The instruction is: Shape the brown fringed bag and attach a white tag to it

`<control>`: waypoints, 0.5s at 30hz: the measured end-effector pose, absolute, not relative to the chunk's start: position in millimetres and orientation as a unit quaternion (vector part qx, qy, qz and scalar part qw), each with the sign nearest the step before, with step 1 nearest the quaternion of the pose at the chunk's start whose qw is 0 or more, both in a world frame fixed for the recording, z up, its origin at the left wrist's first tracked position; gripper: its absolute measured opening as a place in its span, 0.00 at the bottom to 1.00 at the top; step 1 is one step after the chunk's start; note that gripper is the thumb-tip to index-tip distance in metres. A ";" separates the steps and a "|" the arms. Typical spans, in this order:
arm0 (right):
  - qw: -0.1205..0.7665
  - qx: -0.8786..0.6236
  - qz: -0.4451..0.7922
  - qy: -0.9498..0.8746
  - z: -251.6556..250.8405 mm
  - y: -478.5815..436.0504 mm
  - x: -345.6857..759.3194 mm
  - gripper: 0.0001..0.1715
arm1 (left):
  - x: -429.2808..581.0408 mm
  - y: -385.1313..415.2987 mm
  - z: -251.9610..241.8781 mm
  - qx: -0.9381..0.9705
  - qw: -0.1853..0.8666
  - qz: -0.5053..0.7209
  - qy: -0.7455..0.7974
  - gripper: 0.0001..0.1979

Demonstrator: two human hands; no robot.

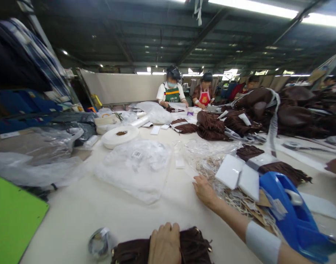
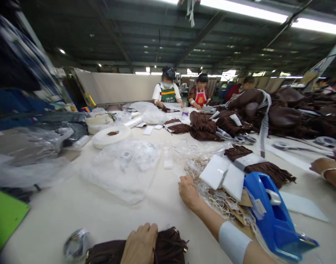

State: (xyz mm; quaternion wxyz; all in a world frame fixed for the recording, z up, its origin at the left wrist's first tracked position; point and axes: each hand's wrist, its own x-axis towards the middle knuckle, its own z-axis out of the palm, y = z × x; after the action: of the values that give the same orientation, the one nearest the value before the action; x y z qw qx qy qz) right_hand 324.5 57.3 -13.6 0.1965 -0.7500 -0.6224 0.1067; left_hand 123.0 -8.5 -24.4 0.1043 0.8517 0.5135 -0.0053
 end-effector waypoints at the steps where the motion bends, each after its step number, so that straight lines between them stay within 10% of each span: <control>1: 0.199 -0.758 0.094 -0.613 -17.3 53.5 332.5 0.12 | 123.8 -7.5 -18.7 0.843 0.145 -0.013 0.519 0.17; 15: 0.402 -0.607 0.113 -0.676 1.1 -83.6 275.6 0.14 | 86.5 10.7 25.8 0.744 0.477 0.048 0.466 0.16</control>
State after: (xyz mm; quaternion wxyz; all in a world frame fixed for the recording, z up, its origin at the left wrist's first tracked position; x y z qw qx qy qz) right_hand 275.6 -83.6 1.1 0.4020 -0.6071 -0.6761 0.1128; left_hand 86.5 10.7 25.8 0.4772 0.7436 0.4659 0.0483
